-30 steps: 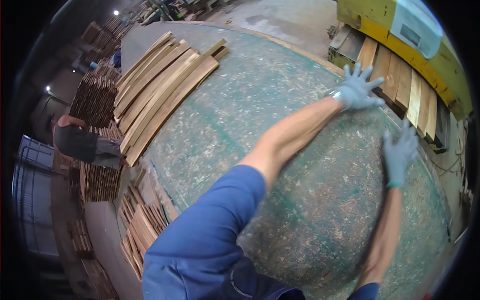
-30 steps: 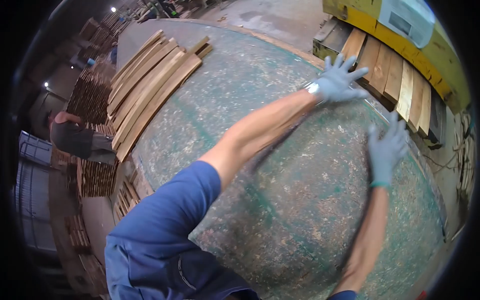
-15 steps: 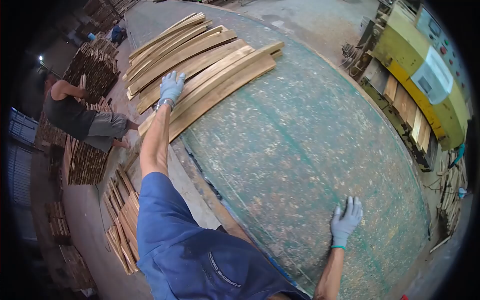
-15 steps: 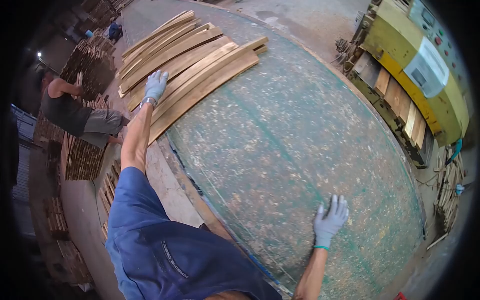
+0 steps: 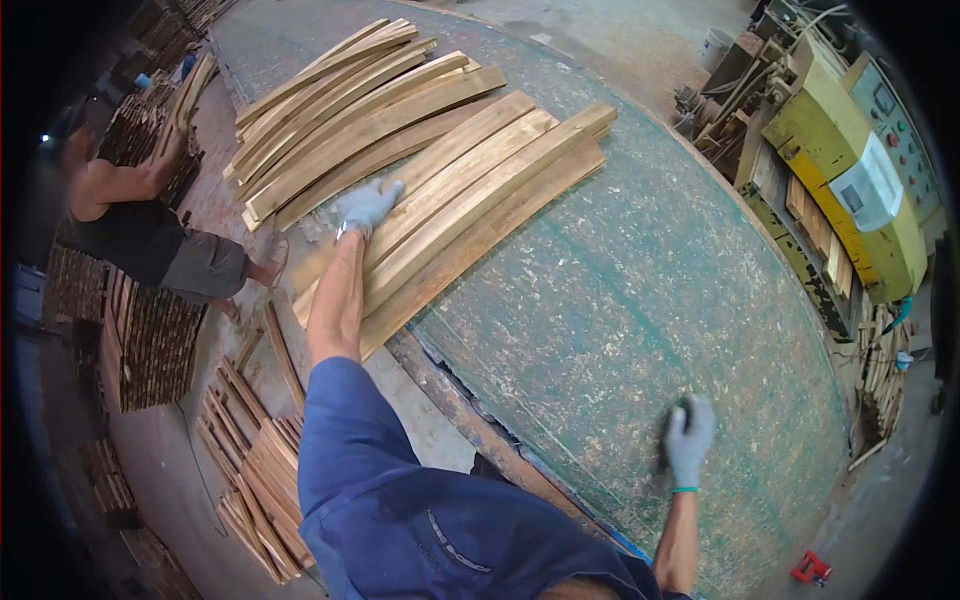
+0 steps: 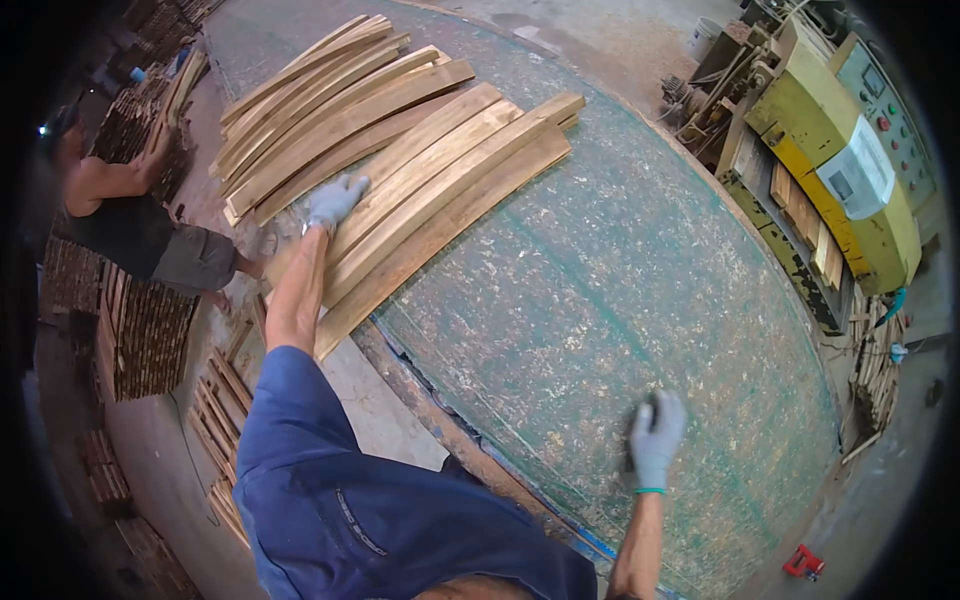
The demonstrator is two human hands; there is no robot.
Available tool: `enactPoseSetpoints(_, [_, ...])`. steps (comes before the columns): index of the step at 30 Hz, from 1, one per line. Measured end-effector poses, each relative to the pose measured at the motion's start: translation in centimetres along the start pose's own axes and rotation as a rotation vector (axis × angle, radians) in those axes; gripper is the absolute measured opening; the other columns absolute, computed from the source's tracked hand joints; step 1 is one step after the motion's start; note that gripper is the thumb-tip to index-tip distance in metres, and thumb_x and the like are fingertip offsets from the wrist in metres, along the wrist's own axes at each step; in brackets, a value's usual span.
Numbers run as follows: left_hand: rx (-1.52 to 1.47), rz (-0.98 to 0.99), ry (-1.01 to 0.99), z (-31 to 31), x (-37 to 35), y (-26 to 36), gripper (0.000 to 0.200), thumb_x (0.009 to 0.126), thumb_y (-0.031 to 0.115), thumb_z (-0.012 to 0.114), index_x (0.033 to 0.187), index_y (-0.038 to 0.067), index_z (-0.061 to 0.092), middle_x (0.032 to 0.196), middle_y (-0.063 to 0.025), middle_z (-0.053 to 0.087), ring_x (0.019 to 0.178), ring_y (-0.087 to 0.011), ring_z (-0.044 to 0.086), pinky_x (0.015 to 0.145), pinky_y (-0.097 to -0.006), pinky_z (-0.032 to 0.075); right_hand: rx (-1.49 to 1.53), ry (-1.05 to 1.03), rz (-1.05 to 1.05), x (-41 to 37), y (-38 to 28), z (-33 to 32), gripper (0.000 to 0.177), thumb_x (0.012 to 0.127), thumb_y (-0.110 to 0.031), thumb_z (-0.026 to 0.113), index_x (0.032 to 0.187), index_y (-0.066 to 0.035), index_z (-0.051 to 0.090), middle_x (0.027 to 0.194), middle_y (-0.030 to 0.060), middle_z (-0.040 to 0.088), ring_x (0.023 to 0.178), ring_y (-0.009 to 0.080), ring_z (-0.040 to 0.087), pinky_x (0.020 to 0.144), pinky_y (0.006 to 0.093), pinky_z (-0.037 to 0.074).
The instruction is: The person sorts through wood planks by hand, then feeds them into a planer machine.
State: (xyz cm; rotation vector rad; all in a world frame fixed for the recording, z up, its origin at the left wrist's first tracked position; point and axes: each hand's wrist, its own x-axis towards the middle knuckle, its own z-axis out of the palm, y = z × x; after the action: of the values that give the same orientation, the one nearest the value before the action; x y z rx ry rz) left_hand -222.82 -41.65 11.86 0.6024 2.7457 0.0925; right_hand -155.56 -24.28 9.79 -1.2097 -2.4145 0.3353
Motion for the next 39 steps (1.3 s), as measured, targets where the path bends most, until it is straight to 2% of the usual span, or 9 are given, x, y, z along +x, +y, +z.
enactPoseSetpoints(4, [-0.035,0.205,0.255,3.5,-1.0,0.3,0.077,0.088,0.073,0.041,0.134,0.013,0.057,0.133,-0.0188,0.058,0.12,-0.0358,0.056,0.102,-0.0463,0.042,0.337,-0.132,-0.134,3.9,-14.9,4.5,0.039,0.084,-0.018,0.065,0.119,-0.002,0.059,0.125,0.0217,0.059,0.118,0.0387,0.056,0.103,0.0468,0.043])
enactPoseSetpoints(8, [-0.174,0.149,0.205,4.8,-6.4,3.3,0.074,0.088,0.07,0.046,0.13,0.01,0.059,0.124,-0.0189,0.061,0.117,-0.0362,0.057,0.097,-0.0464,0.045,0.526,-0.299,-0.155,4.5,-25.5,10.0,0.075,0.084,-0.034,0.07,0.142,0.0,0.038,0.144,0.0277,0.041,0.134,0.0427,0.041,0.11,0.0497,0.035])
enactPoseSetpoints(12, [-0.226,0.186,0.264,8.8,-12.0,8.5,0.072,0.086,0.068,0.051,0.123,0.007,0.061,0.116,-0.0198,0.062,0.11,-0.0366,0.059,0.093,-0.0463,0.047,0.564,-0.202,0.151,4.1,-29.6,10.2,0.099,0.072,-0.039,0.08,0.144,0.006,0.03,0.136,0.0297,0.043,0.128,0.042,0.044,0.109,0.0476,0.037])
enactPoseSetpoints(16, [-0.256,0.224,0.274,10.8,-18.0,15.5,0.071,0.084,0.066,0.054,0.118,0.004,0.061,0.111,-0.0201,0.062,0.104,-0.0368,0.061,0.089,-0.0475,0.048,0.542,-0.085,0.332,2.7,-24.3,8.4,0.11,0.065,-0.036,0.084,0.146,0.008,0.023,0.131,0.0287,0.039,0.122,0.0417,0.046,0.106,0.0461,0.039])
enactPoseSetpoints(23, [-0.323,0.379,0.167,15.8,-28.4,26.7,0.082,0.084,0.062,0.055,0.142,0.005,0.044,0.13,-0.0197,0.05,0.122,-0.0379,0.047,0.097,-0.0526,0.038,0.335,0.035,0.427,-1.2,-10.7,1.6,0.072,0.068,-0.02,0.077,0.128,0.009,0.05,0.113,0.0221,0.059,0.11,0.0336,0.058,0.097,0.0413,0.048])
enactPoseSetpoints(27, [-0.22,0.687,0.686,19.2,-33.3,30.9,0.091,0.08,0.064,0.058,0.15,0.01,0.036,0.133,-0.0194,0.046,0.125,-0.0392,0.039,0.102,-0.0598,0.028,0.969,0.013,0.655,-3.7,-4.3,-5.0,0.054,0.069,-0.013,0.073,0.118,0.007,0.06,0.105,0.0153,0.067,0.093,0.023,0.065,0.085,0.0328,0.053])
enactPoseSetpoints(30, [-0.122,0.761,0.117,15.8,-38.0,31.3,0.093,0.075,0.061,0.063,0.149,0.011,0.038,0.126,-0.0201,0.05,0.122,-0.0387,0.042,0.101,-0.0607,0.027,1.238,0.013,0.627,-8.8,-1.7,-11.1,0.056,0.07,-0.013,0.07,0.122,0.006,0.061,0.11,0.0146,0.068,0.096,0.0208,0.066,0.087,0.0315,0.052])
enactPoseSetpoints(35, [-0.225,0.761,0.209,16.7,-38.1,33.2,0.086,0.071,0.038,0.069,0.144,0.003,0.042,0.108,-0.024,0.06,0.097,-0.0403,0.059,0.083,-0.0464,0.049,1.435,0.249,0.514,-15.5,1.6,-10.3,0.066,0.071,-0.015,0.07,0.132,0.005,0.054,0.118,0.0135,0.066,0.109,0.0261,0.063,0.099,0.0358,0.046])
enactPoseSetpoints(39, [-0.542,0.779,0.186,13.9,-33.8,31.5,0.082,0.068,0.037,0.07,0.14,0.005,0.048,0.096,-0.0233,0.063,0.093,-0.0384,0.059,0.085,-0.0466,0.049,-0.268,0.043,0.737,-16.3,3.9,-6.9,0.062,0.078,-0.022,0.065,0.137,-0.008,0.052,0.136,0.0194,0.05,0.122,0.0403,0.048,0.107,0.0507,0.035])
